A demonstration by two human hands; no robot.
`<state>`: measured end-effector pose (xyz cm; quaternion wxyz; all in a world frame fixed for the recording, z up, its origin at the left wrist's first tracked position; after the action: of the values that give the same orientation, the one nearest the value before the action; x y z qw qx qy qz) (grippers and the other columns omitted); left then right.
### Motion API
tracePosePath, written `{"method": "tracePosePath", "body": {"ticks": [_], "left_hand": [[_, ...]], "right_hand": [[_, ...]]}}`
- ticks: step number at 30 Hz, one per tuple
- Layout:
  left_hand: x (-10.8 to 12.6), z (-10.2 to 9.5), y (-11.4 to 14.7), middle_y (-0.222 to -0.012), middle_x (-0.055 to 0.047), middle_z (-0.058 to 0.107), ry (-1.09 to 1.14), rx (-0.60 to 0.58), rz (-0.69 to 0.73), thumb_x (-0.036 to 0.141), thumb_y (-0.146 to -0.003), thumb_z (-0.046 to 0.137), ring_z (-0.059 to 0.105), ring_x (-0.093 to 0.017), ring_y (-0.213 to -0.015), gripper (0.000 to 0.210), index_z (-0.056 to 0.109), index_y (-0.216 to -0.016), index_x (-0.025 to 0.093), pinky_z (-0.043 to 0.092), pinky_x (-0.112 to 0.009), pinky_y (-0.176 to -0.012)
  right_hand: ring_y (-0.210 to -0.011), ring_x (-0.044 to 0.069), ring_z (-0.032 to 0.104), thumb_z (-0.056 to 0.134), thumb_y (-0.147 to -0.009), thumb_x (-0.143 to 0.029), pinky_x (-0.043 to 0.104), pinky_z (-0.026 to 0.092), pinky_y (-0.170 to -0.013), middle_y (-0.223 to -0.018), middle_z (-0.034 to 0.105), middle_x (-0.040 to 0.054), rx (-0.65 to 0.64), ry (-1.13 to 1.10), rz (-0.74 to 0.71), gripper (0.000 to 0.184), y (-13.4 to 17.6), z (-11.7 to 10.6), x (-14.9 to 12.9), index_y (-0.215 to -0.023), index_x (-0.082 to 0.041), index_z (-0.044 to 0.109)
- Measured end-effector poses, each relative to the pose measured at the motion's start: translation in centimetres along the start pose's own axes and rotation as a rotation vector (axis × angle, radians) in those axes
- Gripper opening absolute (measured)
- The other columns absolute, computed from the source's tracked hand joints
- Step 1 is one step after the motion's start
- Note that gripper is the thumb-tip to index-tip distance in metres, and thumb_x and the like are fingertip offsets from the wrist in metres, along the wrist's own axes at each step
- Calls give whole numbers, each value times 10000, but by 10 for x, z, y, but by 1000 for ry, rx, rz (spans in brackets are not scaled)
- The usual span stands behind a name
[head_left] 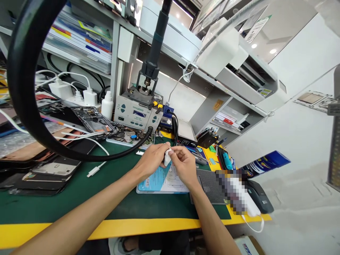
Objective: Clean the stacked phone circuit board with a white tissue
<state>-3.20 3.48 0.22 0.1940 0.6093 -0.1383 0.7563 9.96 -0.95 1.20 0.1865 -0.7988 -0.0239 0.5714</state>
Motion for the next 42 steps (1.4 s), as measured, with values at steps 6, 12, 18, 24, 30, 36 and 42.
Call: {"method": "tracePosePath", "body": {"ticks": [6, 12, 18, 24, 30, 36, 42], "left_hand": [[7, 0, 1, -783, -75, 659, 8, -30, -35, 634, -815, 569, 633, -205, -747, 531, 728, -900, 134, 585, -291, -576], [9, -3, 1, -720, -76, 645, 39, -32, -88, 646, -797, 597, 628, -202, -704, 568, 728, -947, 115, 606, -317, -550], [11, -1, 1, -720, -98, 664, 126, -29, -163, 561, -847, 582, 630, -187, -628, 485, 699, -808, 92, 599, -322, -514], [17, -4, -1, -886, -87, 679, 417, 12, -230, 447, -902, 573, 700, -227, -707, 327, 605, -1038, 151, 631, -415, -655], [13, 10, 5, -936, -130, 694, 691, -61, -362, 541, -909, 539, 706, -228, -800, 459, 599, -1116, 136, 618, -407, -792], [2, 1, 0, -977, -136, 727, 651, 25, -504, 444, -914, 548, 716, -227, -800, 380, 651, -1119, 141, 604, -343, -688], [9, -3, 0, -981, -109, 730, 617, 54, -443, 354, -889, 608, 728, -242, -888, 402, 625, -1252, 181, 611, -373, -760]], "right_hand": [[-547, 80, 469, 666, -872, -420, 215, 380, -509, -670, 562, -25, -72, 78, 11, 280, -2, -9, -3, -969, -159, 643], [-574, 84, 484, 659, -885, -394, 215, 390, -541, -663, 529, -39, -156, 63, 16, 291, -4, -13, -6, -1060, -162, 633], [-592, 92, 508, 669, -872, -432, 210, 412, -534, -674, 590, -13, -171, -6, 72, 281, -5, -15, -2, -923, -156, 692], [-578, 102, 533, 647, -892, -429, 227, 434, -538, -689, 631, 7, 134, -69, 19, 278, -3, -25, -11, -902, -154, 683], [-806, 164, 626, 518, -960, -227, 300, 522, -745, -893, 689, 68, 126, 354, -446, 193, 14, -9, -28, -1023, -197, 698], [-891, 182, 656, 509, -943, -206, 288, 545, -757, -1022, 710, 84, -168, 377, -421, 299, 22, 3, -34, -1176, -206, 696], [-721, 119, 611, 565, -937, -296, 216, 475, -617, -890, 712, 44, -12, -59, -96, 227, 8, -16, -30, -1003, -193, 756]]}}
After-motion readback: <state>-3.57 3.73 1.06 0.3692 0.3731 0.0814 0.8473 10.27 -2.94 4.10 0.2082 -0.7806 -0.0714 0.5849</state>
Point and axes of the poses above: each hand's wrist, its own y-axis away from the middle knuckle, its own z-axis out of the palm, x = y × z, the point moved 4 cm from there along -y, towards the middle knuckle
